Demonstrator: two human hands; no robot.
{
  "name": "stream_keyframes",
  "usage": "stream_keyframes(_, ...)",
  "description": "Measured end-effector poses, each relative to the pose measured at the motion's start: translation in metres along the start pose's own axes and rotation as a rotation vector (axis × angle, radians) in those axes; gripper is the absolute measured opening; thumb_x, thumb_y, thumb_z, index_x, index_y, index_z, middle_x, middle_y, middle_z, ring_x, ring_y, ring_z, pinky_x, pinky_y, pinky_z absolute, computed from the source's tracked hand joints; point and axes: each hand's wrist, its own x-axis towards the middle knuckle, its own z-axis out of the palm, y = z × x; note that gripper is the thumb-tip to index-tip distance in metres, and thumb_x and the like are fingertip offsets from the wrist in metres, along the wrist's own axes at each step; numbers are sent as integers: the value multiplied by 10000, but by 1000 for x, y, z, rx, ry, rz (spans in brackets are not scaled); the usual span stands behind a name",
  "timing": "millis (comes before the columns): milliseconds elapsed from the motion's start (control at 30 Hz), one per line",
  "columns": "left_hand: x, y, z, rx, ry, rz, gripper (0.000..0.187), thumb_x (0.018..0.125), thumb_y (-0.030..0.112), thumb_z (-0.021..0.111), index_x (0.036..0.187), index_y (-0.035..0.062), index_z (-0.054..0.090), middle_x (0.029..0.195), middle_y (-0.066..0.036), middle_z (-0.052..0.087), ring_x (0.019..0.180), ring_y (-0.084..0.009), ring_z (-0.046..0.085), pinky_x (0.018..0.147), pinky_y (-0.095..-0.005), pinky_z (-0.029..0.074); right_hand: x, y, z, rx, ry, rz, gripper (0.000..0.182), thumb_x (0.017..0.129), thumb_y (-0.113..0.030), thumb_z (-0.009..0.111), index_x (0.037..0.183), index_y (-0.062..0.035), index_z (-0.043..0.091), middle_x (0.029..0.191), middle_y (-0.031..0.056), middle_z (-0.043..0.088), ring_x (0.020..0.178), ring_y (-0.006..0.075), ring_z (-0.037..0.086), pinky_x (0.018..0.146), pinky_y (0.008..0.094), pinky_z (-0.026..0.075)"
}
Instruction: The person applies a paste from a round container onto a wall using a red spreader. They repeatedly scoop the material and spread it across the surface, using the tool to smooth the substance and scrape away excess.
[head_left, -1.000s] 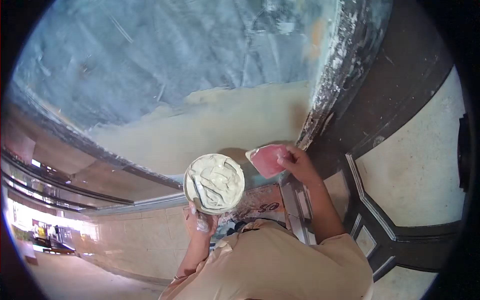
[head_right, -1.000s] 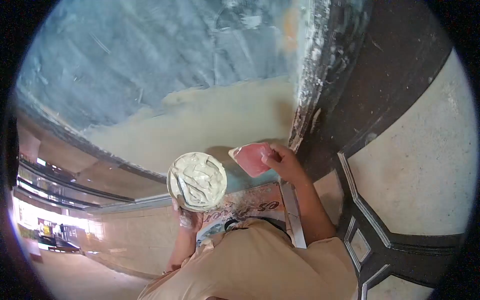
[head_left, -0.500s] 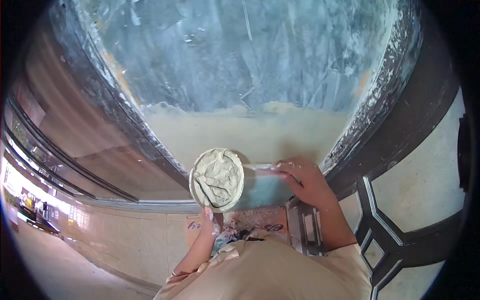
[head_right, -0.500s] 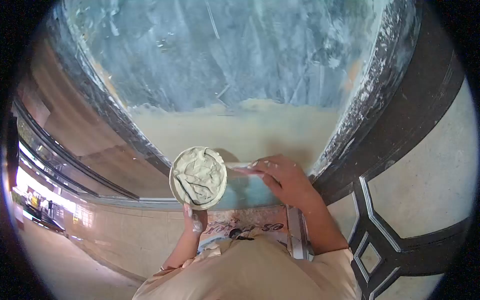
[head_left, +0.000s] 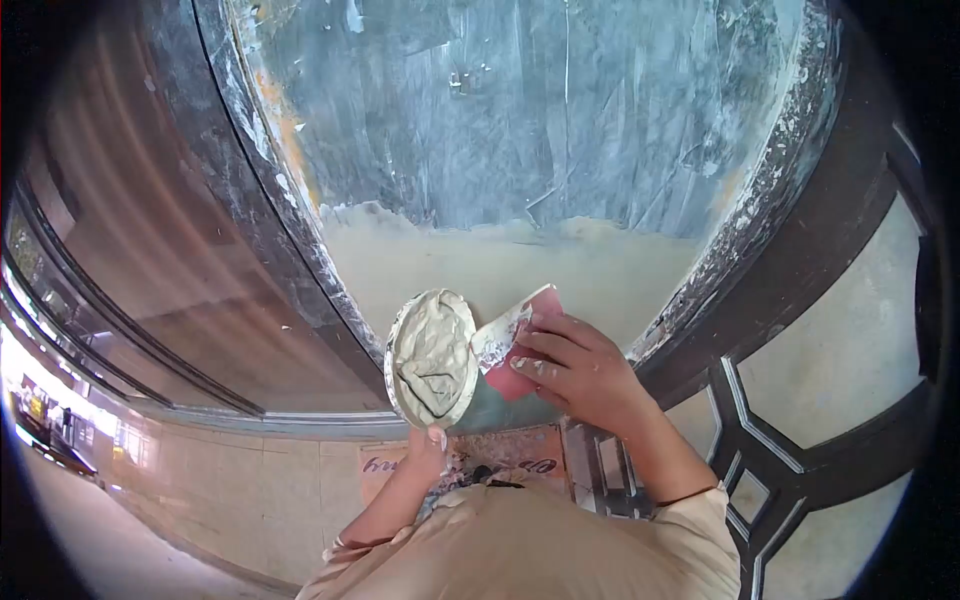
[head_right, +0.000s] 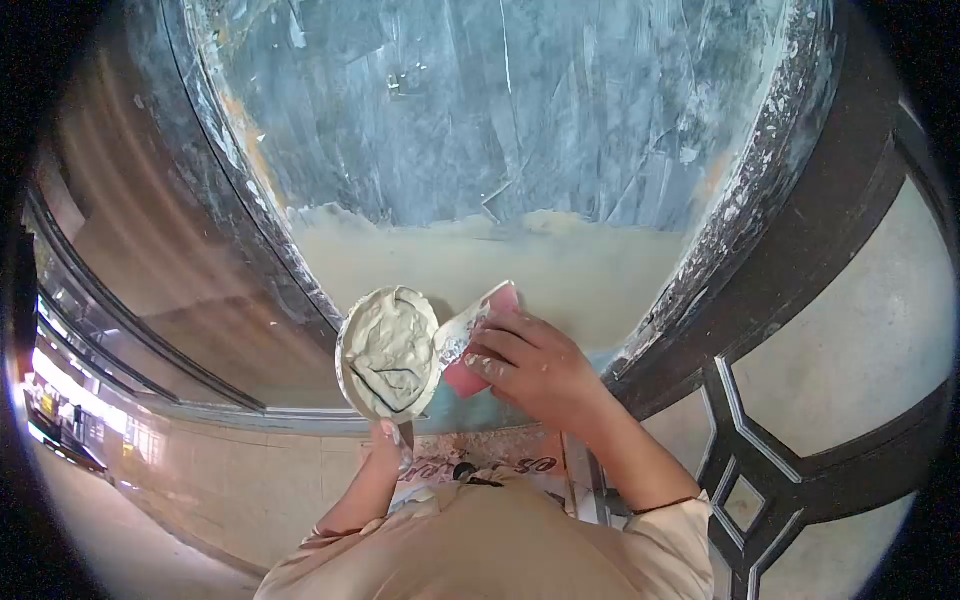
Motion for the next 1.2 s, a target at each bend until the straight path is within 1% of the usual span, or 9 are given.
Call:
stream_keyframes(33, -3, -18, -4, -5, -3, 6, 682, 921, 607, 347, 1219, -2, 429, 773, -5, 483, 617, -123, 414, 525, -302, 375, 2, -1, 0, -49, 41, -38, 411, 595, -124, 741, 999, -135, 662, 1137, 23, 607, 1116, 248, 544, 920, 399, 480)
stream_keyframes(100, -7, -57, -13, 28, -244, -278, 730, 918, 611, 334, 1298, -11, 375, 984, -80, 544, 829, -174, 526, 715, -336, 451, 10, -6, -2, -129, 72, -65, 324, 627, -134, 711, 947, -114, 664, 1104, 25, 610, 1113, 231, 545, 938, 393, 474)
stream_keyframes(567, -4, -63, 4, -778, 56, -101, 869, 800, 567, 623, 1411, 76, 249, 1404, -51, 366, 1270, -222, 406, 1073, -374, 340, 21, -4, -11, -310, 245, -262, 187, 701, -144, 650, 874, -81, 683, 1077, 44, 626, 1103, 213, 548, 945, 399, 480)
stream_keyframes(667, -8, 15, 27, -614, 107, -298, 822, 805, 526, 643, 1404, 108, 265, 1398, -56, 373, 1261, -223, 417, 1071, -377, 351, 19, -2, -11, -243, 243, -238, 162, 758, -129, 662, 919, -108, 671, 1086, 46, 626, 1109, 229, 541, 878, 421, 508)
stream_keyframes(800, -10, 17, 33, -689, 180, -283, 770, 825, 463, 647, 1397, 100, 280, 1391, -61, 390, 1260, -230, 421, 1073, -382, 349, 15, 6, -15, -224, 238, -312, 198, 753, -132, 668, 949, -112, 665, 1095, 43, 628, 1118, 235, 536, 879, 424, 508)
stream_keyframes(867, -8, 40, 33, -677, 195, -491, 730, 848, 421, 637, 1395, 81, 293, 1389, -75, 400, 1279, -236, 405, 1087, -389, 333, 13, 11, -16, -216, 230, -341, 203, 755, -134, 668, 957, -115, 663, 1098, 42, 628, 1124, 239, 534, 881, 425, 507)
stream_keyframes(967, -2, 20, 31, -682, 98, -414, 665, 883, 367, 604, 1394, 63, 304, 1390, -82, 410, 1277, -241, 412, 1088, -394, 330, 11, 16, -19, -210, 209, -383, 221, 751, -127, 672, 972, -120, 659, 1100, 37, 631, 1129, 243, 536, 882, 426, 507)
stream_keyframes(1067, -1, 21, 34, -635, 86, -468, 654, 895, 349, 591, 1401, 57, 296, 1403, -87, 402, 1279, -244, 416, 1087, -403, 327, 9, 19, -25, -194, 210, -413, 136, 736, -140, 667, 868, -111, 661, 1068, 23, 633, 1087, 217, 568, 931, 403, 484)
stream_keyframes(1200, -2, 37, 44, -795, 7, -394, 698, 878, 357, 613, 1409, 49, 282, 1410, -96, 399, 1282, -251, 415, 1093, -415, 317, 4, 29, -31, -20, 166, -392, 190, 716, -114, 677, 904, -125, 654, 1023, 24, 633, 1027, 219, 588, 848, 381, 505)
